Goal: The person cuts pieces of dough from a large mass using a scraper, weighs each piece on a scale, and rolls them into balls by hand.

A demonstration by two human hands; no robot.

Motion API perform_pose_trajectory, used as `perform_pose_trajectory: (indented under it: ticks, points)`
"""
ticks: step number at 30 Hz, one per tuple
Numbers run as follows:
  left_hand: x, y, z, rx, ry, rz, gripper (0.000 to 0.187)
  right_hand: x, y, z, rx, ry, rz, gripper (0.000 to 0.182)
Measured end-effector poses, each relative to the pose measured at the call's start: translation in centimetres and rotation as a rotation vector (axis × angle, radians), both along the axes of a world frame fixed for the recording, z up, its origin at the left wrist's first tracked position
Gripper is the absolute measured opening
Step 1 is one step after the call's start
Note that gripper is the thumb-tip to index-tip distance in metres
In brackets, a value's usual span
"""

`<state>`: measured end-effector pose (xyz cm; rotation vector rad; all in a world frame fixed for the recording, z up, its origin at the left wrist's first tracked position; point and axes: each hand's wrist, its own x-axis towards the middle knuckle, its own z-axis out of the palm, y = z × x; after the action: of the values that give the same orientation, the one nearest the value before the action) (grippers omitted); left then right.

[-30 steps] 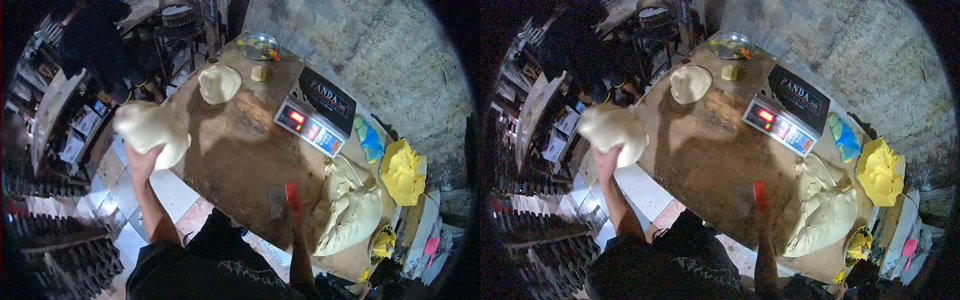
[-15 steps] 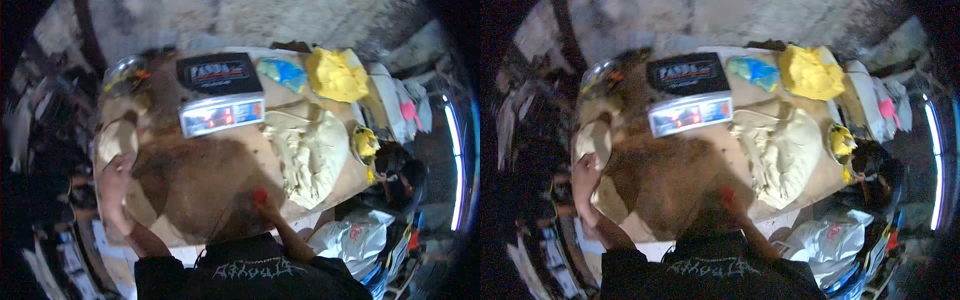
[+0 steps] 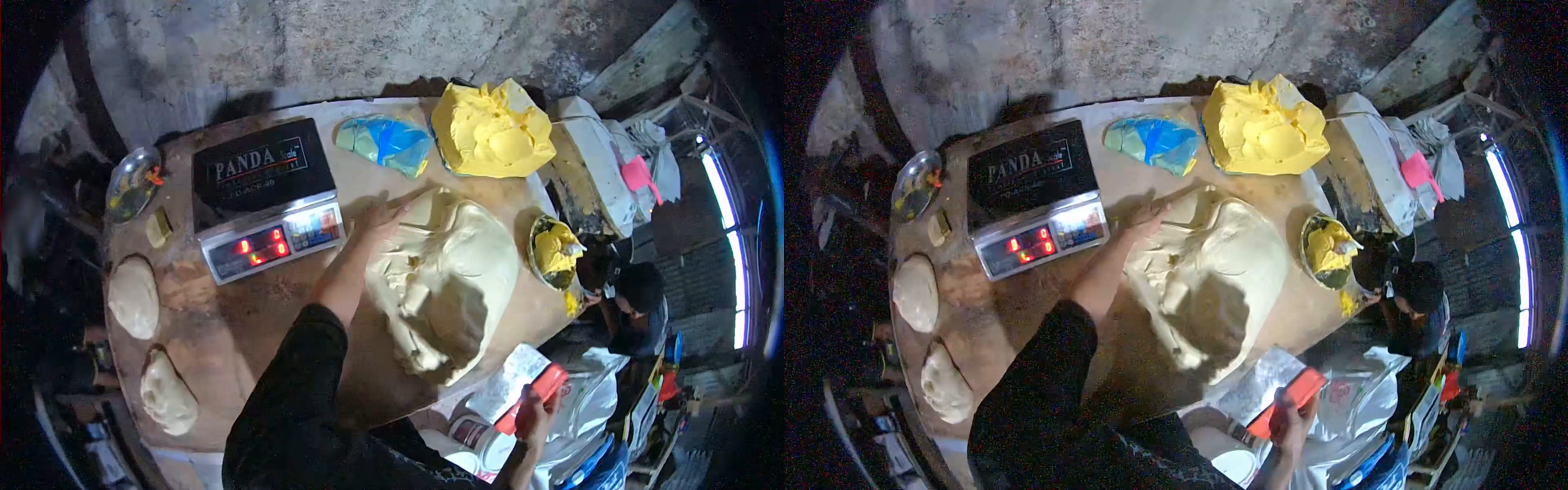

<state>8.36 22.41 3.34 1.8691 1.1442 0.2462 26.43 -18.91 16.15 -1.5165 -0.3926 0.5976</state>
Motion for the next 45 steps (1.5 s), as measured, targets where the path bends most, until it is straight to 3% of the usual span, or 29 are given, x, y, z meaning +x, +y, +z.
perform_pose_trajectory:
  ticks: [2,3,4,5,6,7,9,10,11,12,13,14,16,18,20,22,23,24,25,26,28,30,32,35,36,37,39,44,45]
  points:
    - [0.2,-1.0,-2.4,-0.077,-0.064,0.101,0.065,2.1,3.0,1.4,0.067,-0.023,0.119,0.06]
    - [0.9,-1.0,-10.6,-0.2,-0.532,0.016,0.045,3.9,4.4,0.8,0.013,-0.113,0.167,0.06]
    - [2.2,-3.6,-18.3,0.239,-0.634,0.099,0.047,5.6,6.7,0.1,-0.022,-0.209,0.222,0.06]
    - [2.6,-7.4,-19.5,0.701,-0.706,0.167,0.048,4.5,10.2,2.2,-0.027,-0.618,0.417,0.059]
    - [-0.7,-8.7,-14.8,0.079,-0.559,0.17,0.058,2.2,14.2,4.3,-0.016,-1.033,0.602,0.058]
    - [-3.9,-11.1,-8.3,-0.548,-0.399,0.177,0.069,0.3,17.5,4.3,-0.249,-1.002,0.801,0.052]
    - [-4.8,-17.4,-5.0,-0.204,-0.153,0.4,0.064,-4.3,23.2,2.4,-0.639,-1.018,1.165,0.038]
    - [-5.1,-19.5,-6.2,-0.32,-0.101,0.378,0.063,-6.0,25.3,-0.5,-0.788,-1.078,1.327,0.034]
    - [-5.5,-21.1,-7.3,-0.432,-0.057,0.361,0.064,-5.3,26.7,-8.4,-0.589,-1.461,1.501,0.031]
    - [-6.3,-23.4,-1.3,-0.484,-0.364,0.552,0.064,-4.6,28.1,-16.1,-0.297,-1.873,1.544,0.03]
    - [-6.9,-25.8,5.1,-0.528,-0.676,0.729,0.065,-7.2,28.5,-15.9,-0.272,-1.876,1.57,0.03]
    - [-7.6,-27.4,4.1,-0.537,-0.68,0.75,0.065,-10.6,28.7,-15.1,-0.443,-1.709,1.487,0.027]
    - [-10.2,-29.2,1.4,-0.714,-0.342,0.514,0.058,-13.7,31.2,-14.3,-0.581,-1.555,1.386,0.025]
    - [-12.3,-33.7,0.7,-0.692,-0.266,0.474,0.056,-11.6,32.1,-14.9,-0.445,-0.993,1.225,0.038]
    - [-15.5,-37.3,0.9,-0.605,-0.104,0.393,0.05,-7.2,34.4,-17.3,-0.447,-1.333,1.037,0.039]
    - [-19.1,-38.7,0.9,-0.523,0.001,0.403,0.049,-7.5,29.9,-8.0,0.095,-1.074,0.898,0.038]
    - [-21.2,-40.4,1.4,-0.524,0.035,0.431,0.05,-9.5,25.8,-1.2,-0.108,-0.953,0.916,0.037]
    - [-23.8,-40.4,3.0,-0.8,-0.201,0.46,0.049,-12.1,23.0,3.0,-0.286,-0.828,0.924,0.037]
    - [-26.0,-40.9,3.1,-0.479,-0.06,0.391,0.045,-12.9,22.1,2.1,-0.57,-0.587,0.948,0.044]
    - [-27.9,-41.0,3.8,-0.622,-0.009,0.474,0.041,-6.2,23.8,-12.3,-0.737,-0.762,0.98,0.045]
    - [-30.3,-39.2,7.8,-0.64,0.087,0.397,0.04,-9.4,21.9,-15.5,-0.391,-1.246,1.042,0.043]
    - [-31.4,-39.2,9.8,-0.52,-0.1,0.523,0.039,-10.1,25.7,-20.6,-0.7,-0.889,0.848,0.043]
    - [-31.4,-38.2,8.9,-0.421,0.051,0.459,0.039,-10.8,25.8,-16.5,-0.646,-0.964,0.804,0.046]
    - [-26.3,-33.6,10.3,0.521,0.177,0.164,0.042,-9.9,21.8,-10.3,-0.154,-1.032,0.517,0.053]
    - [-23.6,-31.9,10.4,0.73,0.147,0.116,0.047,-9.1,19.2,-8.1,-0.294,-0.976,0.463,0.052]
    - [-20.7,-30.5,8.6,0.71,-0.013,0.104,0.061,-7.6,16.8,-7.2,-0.078,-0.881,0.43,0.052]
    - [-13.3,-26.5,7.3,0.257,-0.484,0.138,0.068,-6.2,12.6,-3.5,-0.076,-0.736,0.372,0.037]
    - [-4.5,-22.6,-5.2,0.501,0.376,-0.021,0.058,-7.3,9.8,1.8,-0.106,-0.994,0.482,0.047]
    - [-4.9,-23.4,-10.5,0.401,0.154,0.003,0.055,-8.1,10.3,1.9,-0.168,-1.07,0.552,0.049]
